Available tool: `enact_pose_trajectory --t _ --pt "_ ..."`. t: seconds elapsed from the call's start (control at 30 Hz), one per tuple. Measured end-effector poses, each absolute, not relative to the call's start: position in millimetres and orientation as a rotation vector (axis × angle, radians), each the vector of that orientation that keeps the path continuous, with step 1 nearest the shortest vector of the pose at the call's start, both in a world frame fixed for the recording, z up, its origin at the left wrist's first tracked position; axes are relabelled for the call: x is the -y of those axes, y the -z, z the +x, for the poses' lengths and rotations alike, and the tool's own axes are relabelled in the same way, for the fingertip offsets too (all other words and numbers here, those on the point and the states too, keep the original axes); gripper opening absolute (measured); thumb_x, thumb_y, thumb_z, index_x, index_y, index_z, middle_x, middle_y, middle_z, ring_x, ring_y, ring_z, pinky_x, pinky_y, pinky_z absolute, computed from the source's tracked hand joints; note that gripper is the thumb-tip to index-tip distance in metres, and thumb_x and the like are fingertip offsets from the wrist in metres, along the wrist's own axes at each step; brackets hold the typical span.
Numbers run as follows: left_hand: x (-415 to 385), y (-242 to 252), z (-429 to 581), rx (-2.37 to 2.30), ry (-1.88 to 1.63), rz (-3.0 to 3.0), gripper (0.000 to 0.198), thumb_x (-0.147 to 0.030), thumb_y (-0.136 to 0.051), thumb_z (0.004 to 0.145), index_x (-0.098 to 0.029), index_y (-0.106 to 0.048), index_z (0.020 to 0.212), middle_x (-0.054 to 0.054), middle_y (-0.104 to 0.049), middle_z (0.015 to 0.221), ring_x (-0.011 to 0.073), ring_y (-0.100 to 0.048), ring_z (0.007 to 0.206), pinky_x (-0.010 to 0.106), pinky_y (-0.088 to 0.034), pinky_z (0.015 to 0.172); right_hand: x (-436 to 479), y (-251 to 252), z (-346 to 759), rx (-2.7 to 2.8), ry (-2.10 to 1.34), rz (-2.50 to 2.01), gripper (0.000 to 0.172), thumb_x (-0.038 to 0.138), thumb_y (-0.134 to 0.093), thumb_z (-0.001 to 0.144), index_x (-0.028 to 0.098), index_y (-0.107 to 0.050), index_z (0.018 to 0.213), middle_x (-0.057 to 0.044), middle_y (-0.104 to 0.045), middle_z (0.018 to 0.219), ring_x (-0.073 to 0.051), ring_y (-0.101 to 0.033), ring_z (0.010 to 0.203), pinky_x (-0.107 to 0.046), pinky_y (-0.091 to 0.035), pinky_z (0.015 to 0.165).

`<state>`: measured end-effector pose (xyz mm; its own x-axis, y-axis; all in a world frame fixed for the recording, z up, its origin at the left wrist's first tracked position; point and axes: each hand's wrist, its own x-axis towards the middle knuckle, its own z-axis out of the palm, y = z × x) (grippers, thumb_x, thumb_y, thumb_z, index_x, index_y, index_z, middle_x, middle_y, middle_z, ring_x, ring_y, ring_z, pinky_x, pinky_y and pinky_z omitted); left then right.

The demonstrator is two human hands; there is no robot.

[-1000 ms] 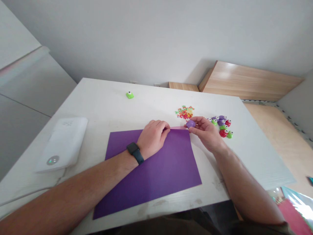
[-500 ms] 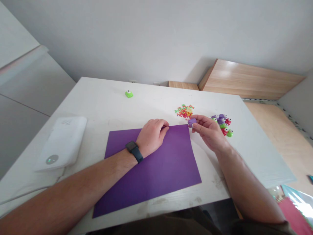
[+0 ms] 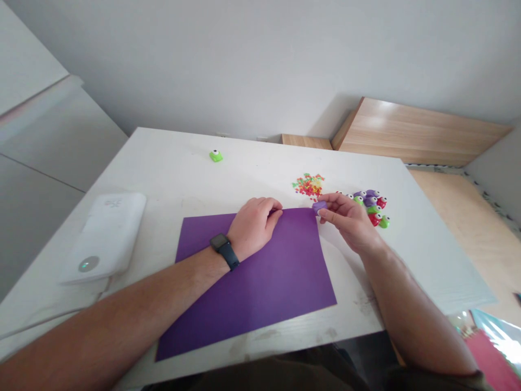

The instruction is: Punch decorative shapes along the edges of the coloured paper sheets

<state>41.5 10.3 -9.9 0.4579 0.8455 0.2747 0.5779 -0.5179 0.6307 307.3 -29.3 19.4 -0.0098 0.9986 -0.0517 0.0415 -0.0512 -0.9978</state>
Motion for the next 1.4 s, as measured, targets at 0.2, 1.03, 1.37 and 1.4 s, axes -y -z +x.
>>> enact_pose_trajectory --t 0.2,1.03,1.37,1.4 --pt "-9.7 9.3 40.9 -1.193 -0.797 2.248 0.012 -0.028 -0.058 0.105 -0.021 -0.068 0.106 0.005 -0.075 0.103 0.0254 -0.067 0.1 0.043 -0.051 0.094 31.1 -24.7 307.4 1.215 -1.251 -1.267 0.034 0.033 -0.091 0.082 0.024 -0.076 0.112 -0.003 -0.073 0.096 -0.017 -0.062 0.084 -0.033 -0.052 0.076" --pt "-9.3 7.5 41.4 -1.192 -0.793 2.251 0.013 -0.029 -0.058 0.105 -0.021 -0.068 0.105 0.006 -0.075 0.103 0.0252 -0.068 0.098 0.043 -0.053 0.091 34.4 -21.9 301.4 1.283 -1.196 -1.385 0.041 0.041 -0.092 0.08 0.023 -0.072 0.111 -0.002 -0.068 0.094 -0.017 -0.059 0.083 -0.033 -0.049 0.075" --pt "-9.6 6.6 42.2 -1.187 -0.8 2.251 0.011 -0.029 -0.058 0.105 -0.022 -0.067 0.105 0.006 -0.075 0.103 0.0252 -0.068 0.099 0.042 -0.053 0.092 32.8 -18.6 290.3 1.233 -1.201 -1.429 0.046 0.046 -0.092 0.078 0.023 -0.074 0.114 0.0 -0.067 0.087 -0.016 -0.06 0.082 -0.033 -0.051 0.078" --pt "-9.4 6.6 42.4 -1.186 -0.8 2.251 0.011 -0.029 -0.058 0.105 -0.022 -0.067 0.105 0.006 -0.076 0.103 0.0251 -0.068 0.099 0.042 -0.053 0.092 32.6 -18.0 290.2 1.233 -1.2 -1.428 0.047 0.045 -0.092 0.077 0.023 -0.074 0.114 0.0 -0.068 0.088 -0.017 -0.061 0.083 -0.033 -0.052 0.079"
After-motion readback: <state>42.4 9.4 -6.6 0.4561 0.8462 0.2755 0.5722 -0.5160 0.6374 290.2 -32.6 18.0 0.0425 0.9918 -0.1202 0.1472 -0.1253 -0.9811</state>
